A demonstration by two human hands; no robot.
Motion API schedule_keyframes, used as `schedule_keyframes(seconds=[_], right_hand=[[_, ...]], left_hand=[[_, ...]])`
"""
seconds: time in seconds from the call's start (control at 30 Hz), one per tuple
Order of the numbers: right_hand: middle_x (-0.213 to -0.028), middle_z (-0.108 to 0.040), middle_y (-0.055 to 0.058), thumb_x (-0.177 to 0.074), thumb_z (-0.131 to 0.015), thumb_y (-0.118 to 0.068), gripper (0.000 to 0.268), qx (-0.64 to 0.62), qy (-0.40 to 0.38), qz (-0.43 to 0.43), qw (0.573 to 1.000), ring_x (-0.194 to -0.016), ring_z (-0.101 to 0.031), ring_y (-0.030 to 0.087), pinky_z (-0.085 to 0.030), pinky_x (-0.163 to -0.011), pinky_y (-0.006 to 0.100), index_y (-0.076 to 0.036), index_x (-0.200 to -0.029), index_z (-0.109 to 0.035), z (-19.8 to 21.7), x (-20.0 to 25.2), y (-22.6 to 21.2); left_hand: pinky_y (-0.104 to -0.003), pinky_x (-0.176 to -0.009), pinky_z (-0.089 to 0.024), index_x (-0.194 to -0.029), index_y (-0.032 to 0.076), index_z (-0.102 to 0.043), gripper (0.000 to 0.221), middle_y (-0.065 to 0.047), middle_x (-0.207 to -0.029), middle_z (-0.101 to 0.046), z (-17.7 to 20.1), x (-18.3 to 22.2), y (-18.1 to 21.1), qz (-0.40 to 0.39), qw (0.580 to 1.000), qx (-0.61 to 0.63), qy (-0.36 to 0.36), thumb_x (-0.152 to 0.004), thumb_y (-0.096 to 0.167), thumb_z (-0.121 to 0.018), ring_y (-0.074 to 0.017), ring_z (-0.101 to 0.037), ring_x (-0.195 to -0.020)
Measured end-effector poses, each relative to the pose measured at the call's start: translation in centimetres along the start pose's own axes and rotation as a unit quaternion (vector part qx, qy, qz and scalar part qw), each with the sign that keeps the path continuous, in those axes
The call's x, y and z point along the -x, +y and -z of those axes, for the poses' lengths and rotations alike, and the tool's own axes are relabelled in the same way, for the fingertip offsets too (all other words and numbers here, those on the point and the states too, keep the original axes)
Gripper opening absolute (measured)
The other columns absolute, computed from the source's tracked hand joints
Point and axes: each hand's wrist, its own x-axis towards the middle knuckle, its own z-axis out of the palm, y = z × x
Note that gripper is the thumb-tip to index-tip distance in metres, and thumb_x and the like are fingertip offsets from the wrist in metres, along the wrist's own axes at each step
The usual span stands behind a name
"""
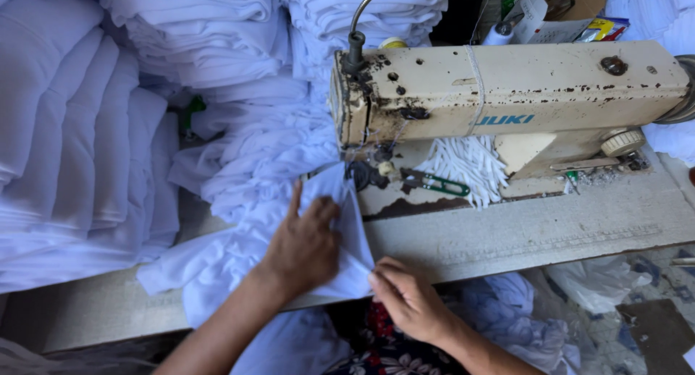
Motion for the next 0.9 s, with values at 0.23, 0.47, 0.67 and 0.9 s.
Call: schedule_keyframes(seconds=[0.23, 0.47, 0.67, 0.9], right_hand=[[-0.077, -0.061, 0.003, -0.106, -0.044, -0.030, 0.036, -0.066, -0.003, -0.124, 0.990, -0.067, -0.073, 0.013, -0.057, -0.064, 0.025, -0.009, -0.081, -0.060, -0.2, 0.2, 1.6], [-0.075, -0.059, 0.003, -0.106, -0.047, -0.025, 0.035, -0.011, -0.001, -0.074, 0.997, -0.064, -0.069, 0.014, -0.055, -0.064, 0.027, -0.008, -0.077, -0.059, -0.3, 0.1, 0.8], [-0.071, -0.067, 0.004, -0.104, -0.046, -0.030, 0.035, -0.065, 0.004, -0.149, 0.987, -0.065, -0.074, 0.013, -0.055, -0.067, 0.025, -0.010, -0.080, -0.062, 0.0, 0.2, 1.3], [-0.087, -0.073, 0.007, -0.092, -0.068, -0.004, 0.035, -0.145, 0.061, -0.130, 0.979, -0.074, -0.071, 0.012, -0.058, -0.066, 0.022, -0.005, -0.126, -0.061, 0.4, 0.1, 4.0]], left_hand=[[-0.053, -0.045, -0.052, -0.127, 0.015, -0.051, 0.036, -0.012, -0.102, -0.065, 1.7, -0.3, 1.0, 0.128, 0.961, 0.245, 0.024, -0.097, 0.034, -0.053, -0.0401, -0.069, -0.074], [-0.062, -0.059, -0.055, -0.130, 0.017, -0.048, 0.045, -0.016, -0.100, -0.063, -2.0, -3.3, -2.1, 0.237, 0.953, 0.157, -0.109, -0.088, 0.031, -0.051, -0.0475, -0.070, -0.079], [-0.059, -0.095, -0.030, -0.098, 0.018, -0.077, 0.029, -0.009, -0.118, -0.057, 1.9, -1.3, -2.2, 0.023, 0.997, 0.062, -0.047, -0.083, 0.034, -0.057, -0.0311, -0.050, -0.116], [-0.051, -0.109, -0.039, -0.124, -0.001, -0.061, 0.052, -0.021, -0.074, -0.069, 2.3, 3.3, 4.6, -0.125, 0.934, 0.335, -0.007, -0.087, 0.036, -0.058, -0.0441, -0.067, -0.070]])
